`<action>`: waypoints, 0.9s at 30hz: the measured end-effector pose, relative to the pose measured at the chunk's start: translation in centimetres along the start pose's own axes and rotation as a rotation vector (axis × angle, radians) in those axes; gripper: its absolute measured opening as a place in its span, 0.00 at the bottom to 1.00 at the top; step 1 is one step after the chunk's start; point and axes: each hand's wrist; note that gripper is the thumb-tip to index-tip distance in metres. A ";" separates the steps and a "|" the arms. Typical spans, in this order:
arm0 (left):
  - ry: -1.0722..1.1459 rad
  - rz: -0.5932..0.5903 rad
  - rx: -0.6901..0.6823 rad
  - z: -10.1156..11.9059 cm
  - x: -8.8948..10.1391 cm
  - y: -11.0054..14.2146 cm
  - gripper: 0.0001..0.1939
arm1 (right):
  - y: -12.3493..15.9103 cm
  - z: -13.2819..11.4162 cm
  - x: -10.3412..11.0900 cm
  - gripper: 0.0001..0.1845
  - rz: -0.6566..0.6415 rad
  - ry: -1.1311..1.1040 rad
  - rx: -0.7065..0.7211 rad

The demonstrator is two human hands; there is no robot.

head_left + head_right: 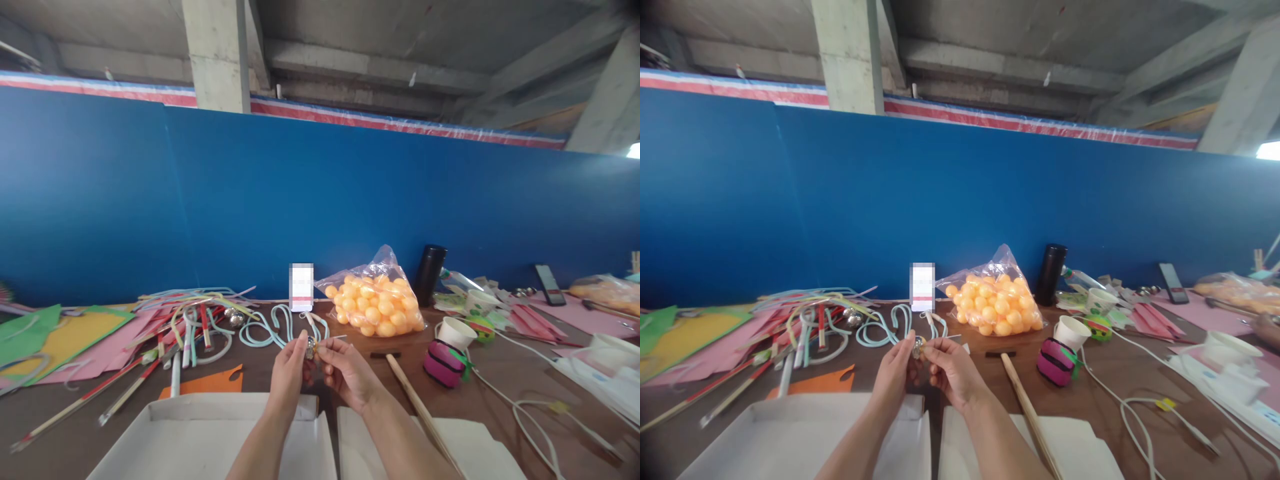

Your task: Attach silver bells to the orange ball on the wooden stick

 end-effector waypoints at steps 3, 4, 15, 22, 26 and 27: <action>0.005 0.002 -0.005 0.2 -0.1 0.1 0.23 | 0.0 0.0 0.0 0.10 -0.001 0.009 0.007; 0.007 0.001 -0.006 0.3 -0.1 0.2 0.23 | 0.0 0.0 0.0 0.11 0.000 0.013 0.007; -0.063 -0.022 -0.007 -0.5 0.5 -0.4 0.23 | -0.2 0.3 0.0 0.12 0.025 0.085 0.040; -0.123 -0.046 -0.028 -1.0 0.7 -0.5 0.23 | -0.3 0.6 0.3 0.13 0.021 0.136 0.061; -0.143 -0.040 -0.049 -0.9 0.6 -0.4 0.23 | -0.4 0.7 0.3 0.14 0.026 0.174 0.075; -0.152 -0.035 -0.050 -0.8 0.5 -0.3 0.23 | -0.4 0.7 0.2 0.14 0.025 0.177 0.074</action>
Point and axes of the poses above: each hand's wrist, its own y-axis away from the middle knuckle, its own x-axis out of the back of the hand, z = x × y, and after that the axes turned 4 degrees about -y, right-handed
